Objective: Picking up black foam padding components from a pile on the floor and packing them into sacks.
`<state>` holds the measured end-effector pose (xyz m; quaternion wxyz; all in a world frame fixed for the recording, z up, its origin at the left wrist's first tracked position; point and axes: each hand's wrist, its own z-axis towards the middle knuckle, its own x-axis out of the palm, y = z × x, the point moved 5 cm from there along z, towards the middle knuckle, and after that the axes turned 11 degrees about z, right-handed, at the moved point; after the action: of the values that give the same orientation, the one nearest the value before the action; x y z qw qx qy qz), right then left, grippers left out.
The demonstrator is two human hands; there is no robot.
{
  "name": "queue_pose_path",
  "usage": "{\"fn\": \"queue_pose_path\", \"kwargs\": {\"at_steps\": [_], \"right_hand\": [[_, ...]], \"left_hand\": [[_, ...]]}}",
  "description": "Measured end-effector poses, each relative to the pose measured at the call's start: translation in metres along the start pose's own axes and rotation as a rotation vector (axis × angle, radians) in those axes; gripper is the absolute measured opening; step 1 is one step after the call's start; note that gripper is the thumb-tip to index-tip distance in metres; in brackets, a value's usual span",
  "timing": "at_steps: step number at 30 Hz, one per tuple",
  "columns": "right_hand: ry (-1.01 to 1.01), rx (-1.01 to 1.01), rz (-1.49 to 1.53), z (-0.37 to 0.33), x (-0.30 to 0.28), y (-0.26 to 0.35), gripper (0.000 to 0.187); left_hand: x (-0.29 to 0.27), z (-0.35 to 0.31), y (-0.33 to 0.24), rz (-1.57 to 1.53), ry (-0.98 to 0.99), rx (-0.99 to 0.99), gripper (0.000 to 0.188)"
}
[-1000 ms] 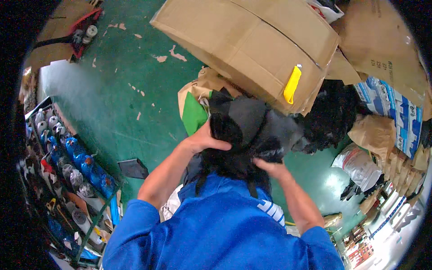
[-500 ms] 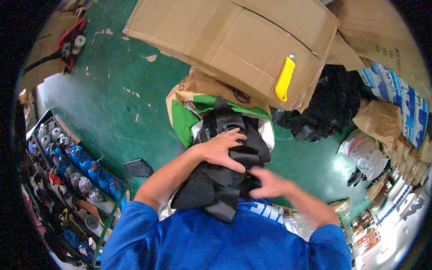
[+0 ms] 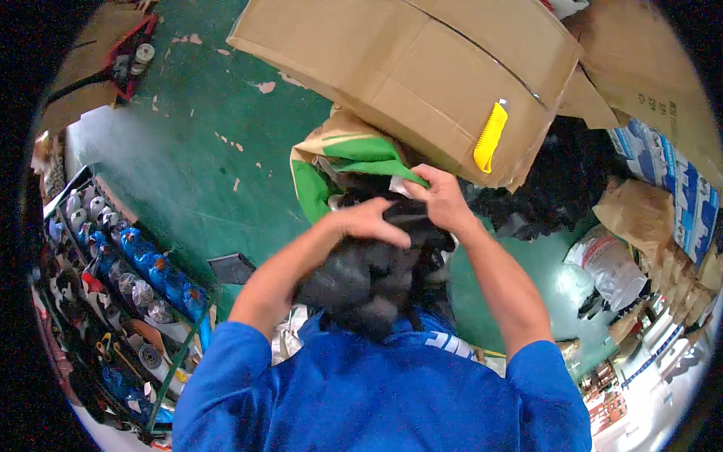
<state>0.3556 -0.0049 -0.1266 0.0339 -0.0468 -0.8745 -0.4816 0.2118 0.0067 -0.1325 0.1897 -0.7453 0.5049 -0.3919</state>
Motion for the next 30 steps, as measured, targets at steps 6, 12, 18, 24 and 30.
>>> {"fn": "queue_pose_path", "kwargs": {"at_steps": [6,12,18,24,30], "right_hand": [[-0.221,-0.031,-0.095,-0.028,-0.010,0.017,0.010],[-0.248,0.033,-0.064,-0.005,-0.017,0.019,0.016],[-0.396,-0.036,-0.327,0.018,-0.025,0.040,0.036],[-0.483,-0.269,-0.636,-0.037,-0.014,0.044,0.074],[-0.765,0.177,-0.342,-0.096,-0.028,-0.055,0.070]], "left_hand": [[-0.072,0.017,0.038,-0.046,-0.174,0.226,0.047],[-0.140,0.026,0.084,0.129,-0.813,0.064,0.042],[-0.167,0.007,0.103,1.306,-1.193,0.012,0.025],[-0.189,-0.016,0.045,0.531,-1.105,-0.163,0.023],[-0.124,-0.013,-0.032,1.161,-1.153,-0.171,0.051]]}}
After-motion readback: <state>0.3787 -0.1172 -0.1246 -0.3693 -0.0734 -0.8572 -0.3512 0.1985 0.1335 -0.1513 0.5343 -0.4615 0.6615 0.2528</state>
